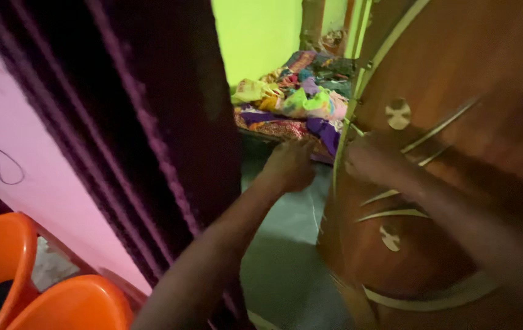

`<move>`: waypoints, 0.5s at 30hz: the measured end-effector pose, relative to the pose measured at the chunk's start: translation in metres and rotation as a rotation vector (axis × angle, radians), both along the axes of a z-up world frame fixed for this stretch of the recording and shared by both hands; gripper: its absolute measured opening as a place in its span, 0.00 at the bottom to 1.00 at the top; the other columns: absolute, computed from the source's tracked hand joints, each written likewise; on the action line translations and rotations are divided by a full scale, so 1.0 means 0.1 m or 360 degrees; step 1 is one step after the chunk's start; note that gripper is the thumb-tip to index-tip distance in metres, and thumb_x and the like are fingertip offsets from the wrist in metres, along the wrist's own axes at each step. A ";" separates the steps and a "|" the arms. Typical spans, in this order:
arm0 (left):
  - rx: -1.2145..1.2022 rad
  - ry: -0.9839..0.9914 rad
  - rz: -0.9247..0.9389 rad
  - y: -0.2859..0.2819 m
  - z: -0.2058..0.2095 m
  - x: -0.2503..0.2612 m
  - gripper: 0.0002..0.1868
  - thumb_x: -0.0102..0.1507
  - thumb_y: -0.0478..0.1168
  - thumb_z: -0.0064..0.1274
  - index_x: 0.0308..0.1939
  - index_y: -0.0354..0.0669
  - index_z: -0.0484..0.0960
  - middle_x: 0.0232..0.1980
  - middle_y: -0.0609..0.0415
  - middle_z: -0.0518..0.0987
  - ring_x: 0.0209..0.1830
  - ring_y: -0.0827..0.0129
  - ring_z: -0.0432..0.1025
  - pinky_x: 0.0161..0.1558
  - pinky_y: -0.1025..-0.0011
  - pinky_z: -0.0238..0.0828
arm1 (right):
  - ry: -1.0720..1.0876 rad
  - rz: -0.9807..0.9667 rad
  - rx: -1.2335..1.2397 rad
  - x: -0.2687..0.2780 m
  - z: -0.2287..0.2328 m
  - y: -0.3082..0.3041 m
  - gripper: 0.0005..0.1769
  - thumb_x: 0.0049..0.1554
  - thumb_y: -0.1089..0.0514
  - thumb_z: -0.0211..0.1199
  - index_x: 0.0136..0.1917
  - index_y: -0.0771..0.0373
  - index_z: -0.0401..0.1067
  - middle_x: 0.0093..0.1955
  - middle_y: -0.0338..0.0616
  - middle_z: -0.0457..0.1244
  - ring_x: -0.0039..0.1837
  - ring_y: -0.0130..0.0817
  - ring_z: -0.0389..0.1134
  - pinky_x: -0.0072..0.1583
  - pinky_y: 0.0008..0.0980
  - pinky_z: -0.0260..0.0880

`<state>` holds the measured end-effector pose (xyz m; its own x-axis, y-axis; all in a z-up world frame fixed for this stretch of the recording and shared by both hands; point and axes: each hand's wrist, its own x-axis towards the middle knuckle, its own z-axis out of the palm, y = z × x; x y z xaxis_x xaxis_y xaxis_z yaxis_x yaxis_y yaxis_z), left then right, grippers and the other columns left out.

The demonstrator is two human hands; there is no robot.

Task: The person takes folded clothes from shelves one by one by hand and places them onto a bed.

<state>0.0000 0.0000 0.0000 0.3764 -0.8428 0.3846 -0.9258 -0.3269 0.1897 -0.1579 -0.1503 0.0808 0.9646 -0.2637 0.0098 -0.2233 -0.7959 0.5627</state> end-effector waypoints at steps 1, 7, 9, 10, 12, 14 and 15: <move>0.0010 0.0009 -0.0005 -0.03 -0.05 -0.09 0.38 0.64 0.47 0.54 0.79 0.42 0.65 0.82 0.46 0.67 0.82 0.51 0.61 0.81 0.55 0.59 | 0.0009 -0.0005 0.0010 -0.07 -0.18 -0.13 0.18 0.63 0.45 0.56 0.59 0.52 0.78 0.60 0.47 0.71 0.62 0.43 0.72 0.66 0.41 0.70; 0.0122 0.0201 0.0090 -0.25 -0.44 -0.46 0.49 0.59 0.53 0.61 0.77 0.38 0.54 0.80 0.43 0.55 0.82 0.48 0.47 0.76 0.48 0.45 | -0.0501 0.0545 0.0456 -0.17 -1.14 -0.60 0.34 0.54 0.48 0.62 0.70 0.64 0.63 0.66 0.52 0.63 0.68 0.50 0.64 0.69 0.48 0.62; 0.0154 0.0205 0.0122 -0.34 -0.57 -0.48 0.52 0.58 0.53 0.61 0.77 0.38 0.50 0.81 0.41 0.50 0.82 0.49 0.43 0.76 0.49 0.41 | -0.0651 0.0604 0.0377 -0.04 -1.46 -0.64 0.38 0.53 0.50 0.61 0.72 0.68 0.58 0.72 0.56 0.57 0.73 0.49 0.57 0.71 0.58 0.54; 0.0162 0.0207 0.0120 -0.39 -0.64 -0.48 0.52 0.58 0.53 0.61 0.77 0.38 0.50 0.81 0.41 0.50 0.82 0.49 0.43 0.76 0.49 0.41 | -0.0650 0.0600 0.0386 -0.02 -1.56 -0.69 0.38 0.53 0.50 0.61 0.72 0.68 0.58 0.72 0.56 0.57 0.73 0.49 0.57 0.71 0.58 0.54; 0.0083 0.0209 0.0120 -0.46 -0.75 -0.47 0.52 0.59 0.51 0.60 0.78 0.35 0.48 0.81 0.37 0.48 0.82 0.45 0.40 0.76 0.47 0.37 | -0.0536 0.0549 0.0288 0.02 -1.69 -0.75 0.37 0.58 0.62 0.55 0.80 0.62 0.54 0.81 0.49 0.53 0.81 0.45 0.52 0.76 0.53 0.51; 0.0091 0.0226 0.0136 -0.54 -0.85 -0.44 0.51 0.59 0.51 0.60 0.78 0.35 0.49 0.82 0.37 0.49 0.83 0.45 0.40 0.77 0.47 0.37 | -0.0611 0.0524 0.0519 0.09 -1.82 -0.71 0.38 0.56 0.59 0.56 0.79 0.63 0.54 0.79 0.52 0.53 0.80 0.48 0.52 0.75 0.55 0.50; 0.0092 0.0235 0.0147 -0.58 -0.89 -0.42 0.51 0.59 0.50 0.61 0.78 0.35 0.50 0.82 0.38 0.50 0.83 0.45 0.41 0.77 0.46 0.37 | -0.0692 0.0494 0.0741 0.12 -1.88 -0.69 0.40 0.54 0.55 0.58 0.78 0.64 0.54 0.78 0.54 0.53 0.78 0.52 0.51 0.74 0.57 0.49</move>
